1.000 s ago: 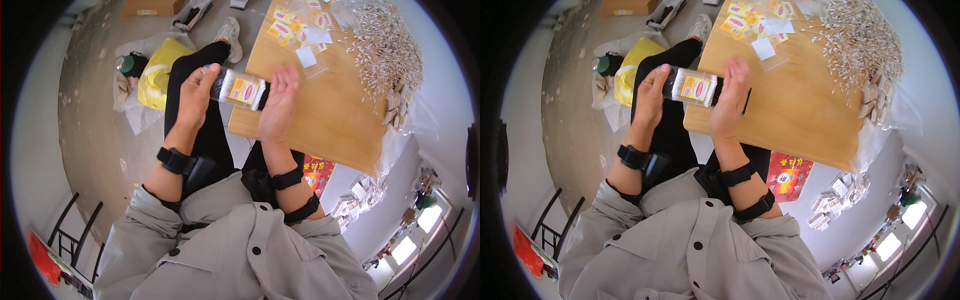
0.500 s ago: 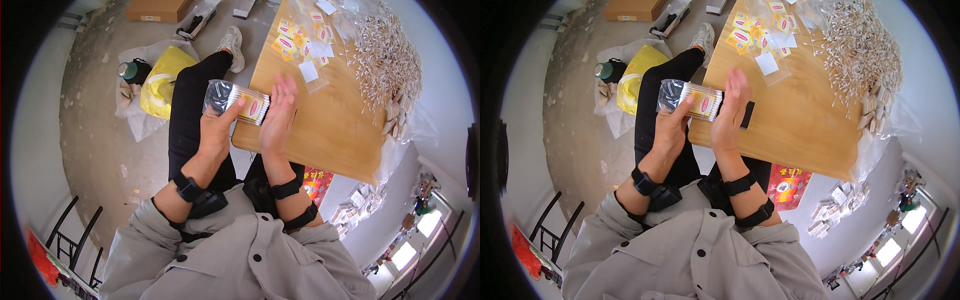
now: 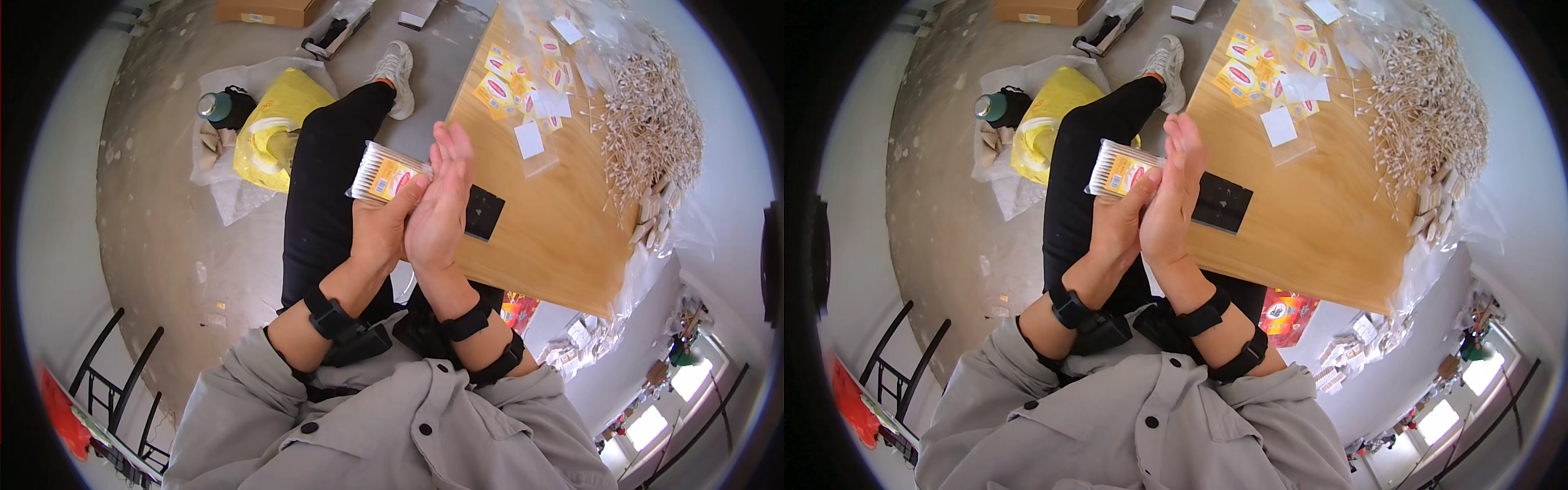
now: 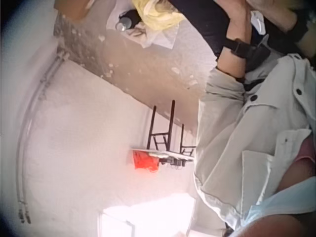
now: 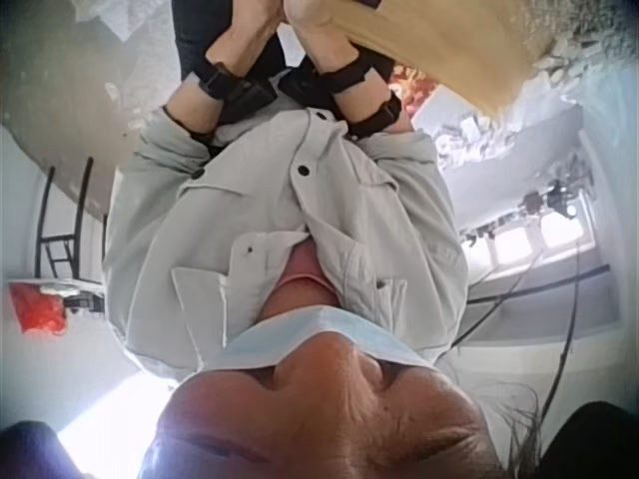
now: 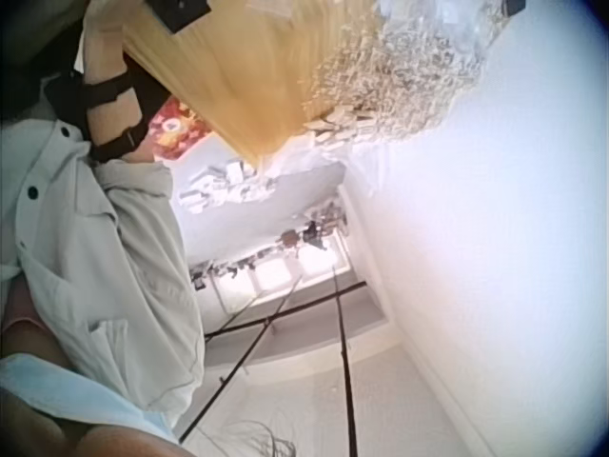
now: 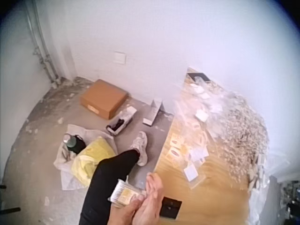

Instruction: Aligning cotton swabs on a table, packaging them into plastic containers, and applying labels.

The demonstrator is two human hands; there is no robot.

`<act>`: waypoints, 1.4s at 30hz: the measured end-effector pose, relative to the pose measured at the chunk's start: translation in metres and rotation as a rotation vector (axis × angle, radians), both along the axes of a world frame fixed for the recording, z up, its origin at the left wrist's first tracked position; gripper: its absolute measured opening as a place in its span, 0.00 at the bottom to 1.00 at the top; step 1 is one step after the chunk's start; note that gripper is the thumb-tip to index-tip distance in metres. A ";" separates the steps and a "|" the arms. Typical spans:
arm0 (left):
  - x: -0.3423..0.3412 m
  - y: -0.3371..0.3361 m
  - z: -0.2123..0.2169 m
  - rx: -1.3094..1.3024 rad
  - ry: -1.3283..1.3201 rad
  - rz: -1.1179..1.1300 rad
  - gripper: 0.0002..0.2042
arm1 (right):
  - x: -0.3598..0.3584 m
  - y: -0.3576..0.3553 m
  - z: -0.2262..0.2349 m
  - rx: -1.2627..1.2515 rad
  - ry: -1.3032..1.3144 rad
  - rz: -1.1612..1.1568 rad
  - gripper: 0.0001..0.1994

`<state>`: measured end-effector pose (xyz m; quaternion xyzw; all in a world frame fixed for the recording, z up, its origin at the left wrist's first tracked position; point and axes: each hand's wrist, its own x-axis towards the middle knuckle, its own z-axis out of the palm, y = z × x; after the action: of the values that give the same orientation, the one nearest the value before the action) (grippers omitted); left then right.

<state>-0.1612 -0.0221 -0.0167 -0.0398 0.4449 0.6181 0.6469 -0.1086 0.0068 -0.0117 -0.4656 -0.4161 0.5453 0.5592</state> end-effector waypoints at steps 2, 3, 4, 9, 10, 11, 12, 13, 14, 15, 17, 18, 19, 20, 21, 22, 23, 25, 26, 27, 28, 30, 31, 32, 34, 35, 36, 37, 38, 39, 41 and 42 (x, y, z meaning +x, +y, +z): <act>0.001 0.000 0.002 -0.026 0.074 -0.050 0.13 | -0.002 0.000 0.006 -0.006 -0.069 0.019 0.26; 0.000 0.001 0.002 -0.006 0.074 -0.052 0.13 | -0.003 0.001 0.007 -0.012 -0.139 0.033 0.26; -0.001 0.001 0.004 -0.007 0.074 -0.058 0.13 | -0.002 0.000 0.007 -0.013 -0.139 0.027 0.26; -0.014 0.000 -0.006 -0.007 0.070 -0.045 0.13 | -0.001 0.005 0.011 -0.020 -0.081 0.182 0.26; -0.020 0.000 -0.006 -0.005 0.066 -0.006 0.14 | -0.003 0.008 0.012 -0.013 -0.064 0.170 0.26; -0.029 -0.001 -0.006 -0.027 0.135 -0.071 0.14 | -0.005 0.014 0.013 -0.082 0.127 0.227 0.26; -0.036 -0.002 -0.004 -0.033 0.132 -0.062 0.14 | -0.006 0.021 0.015 -0.147 0.320 0.288 0.25; -0.043 0.000 0.004 -0.010 0.158 -0.062 0.13 | -0.002 0.029 0.017 -0.207 0.468 0.335 0.25; -0.049 0.000 0.012 0.008 0.187 -0.057 0.13 | 0.004 0.037 0.021 -0.231 0.597 0.414 0.23; -0.056 -0.002 0.019 0.100 0.227 -0.037 0.13 | 0.010 0.039 0.027 -0.243 0.619 0.475 0.22; -0.071 -0.003 0.036 0.134 0.231 -0.018 0.13 | 0.017 0.041 0.039 -0.245 0.646 0.547 0.20; -0.077 -0.003 0.045 0.163 0.211 -0.003 0.13 | 0.021 0.038 0.044 -0.188 0.467 0.571 0.20; -0.082 -0.005 0.054 0.162 0.211 -0.015 0.13 | 0.023 0.037 0.049 -0.125 0.290 0.593 0.20; -0.080 -0.007 0.067 0.172 0.217 -0.016 0.13 | 0.027 0.034 0.055 -0.113 0.294 0.593 0.20; -0.076 -0.008 0.079 0.165 0.139 -0.061 0.13 | 0.031 0.031 0.061 -0.139 0.322 0.686 0.20; -0.071 -0.012 0.087 0.157 0.057 -0.108 0.12 | 0.036 0.025 0.067 -0.169 0.347 0.777 0.20; -0.072 -0.017 0.085 0.172 -0.003 -0.200 0.13 | 0.039 0.019 0.074 -0.149 0.306 0.721 0.17; -0.060 -0.022 0.090 0.166 -0.026 -0.247 0.13 | 0.056 0.015 0.078 -0.160 0.289 0.706 0.15; -0.052 -0.023 0.093 0.153 -0.045 -0.285 0.13 | 0.066 0.013 0.081 -0.178 0.278 0.699 0.14; -0.044 -0.022 0.097 0.154 -0.039 -0.331 0.13 | 0.075 0.011 0.083 -0.176 0.250 0.659 0.12; -0.036 -0.022 0.101 0.160 -0.050 -0.347 0.13 | 0.086 0.009 0.082 -0.172 0.239 0.641 0.12; -0.018 -0.021 0.106 0.113 0.019 -0.451 0.14 | 0.107 0.004 0.082 -0.186 0.228 0.654 0.12; -0.010 -0.021 0.104 0.132 0.024 -0.463 0.14 | 0.113 0.002 0.083 -0.188 0.239 0.630 0.11; -0.004 -0.020 0.104 0.137 0.016 -0.476 0.14 | 0.120 -0.001 0.083 -0.186 0.232 0.616 0.11; 0.007 -0.019 0.105 0.108 0.018 -0.499 0.13 | 0.131 -0.009 0.082 -0.159 0.194 0.536 0.10; 0.012 -0.018 0.105 0.113 0.014 -0.509 0.13 | 0.135 -0.012 0.083 -0.155 0.189 0.525 0.10; 0.017 -0.017 0.106 0.118 -0.014 -0.507 0.13 | 0.138 -0.015 0.084 -0.119 0.230 0.467 0.10; 0.020 -0.017 0.106 0.119 -0.037 -0.503 0.13 | 0.140 -0.019 0.084 -0.083 0.276 0.411 0.10; 0.024 -0.017 0.108 0.121 -0.036 -0.509 0.13 | 0.142 -0.023 0.084 -0.080 0.277 0.405 0.10; 0.029 -0.015 0.112 0.127 -0.042 -0.478 0.13 | 0.144 -0.027 0.085 -0.073 0.251 0.329 0.10; 0.038 -0.010 0.118 0.140 -0.038 -0.428 0.13 | 0.145 -0.033 0.088 -0.064 0.225 0.250 0.10; 0.039 -0.007 0.117 0.141 -0.037 -0.431 0.13 | 0.142 -0.035 0.091 -0.045 0.151 0.116 0.10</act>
<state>-0.1224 -0.0296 0.0999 0.0903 0.3868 0.4944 0.7732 0.0335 -0.0284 0.0795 -0.4107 -0.3869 0.6195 0.5458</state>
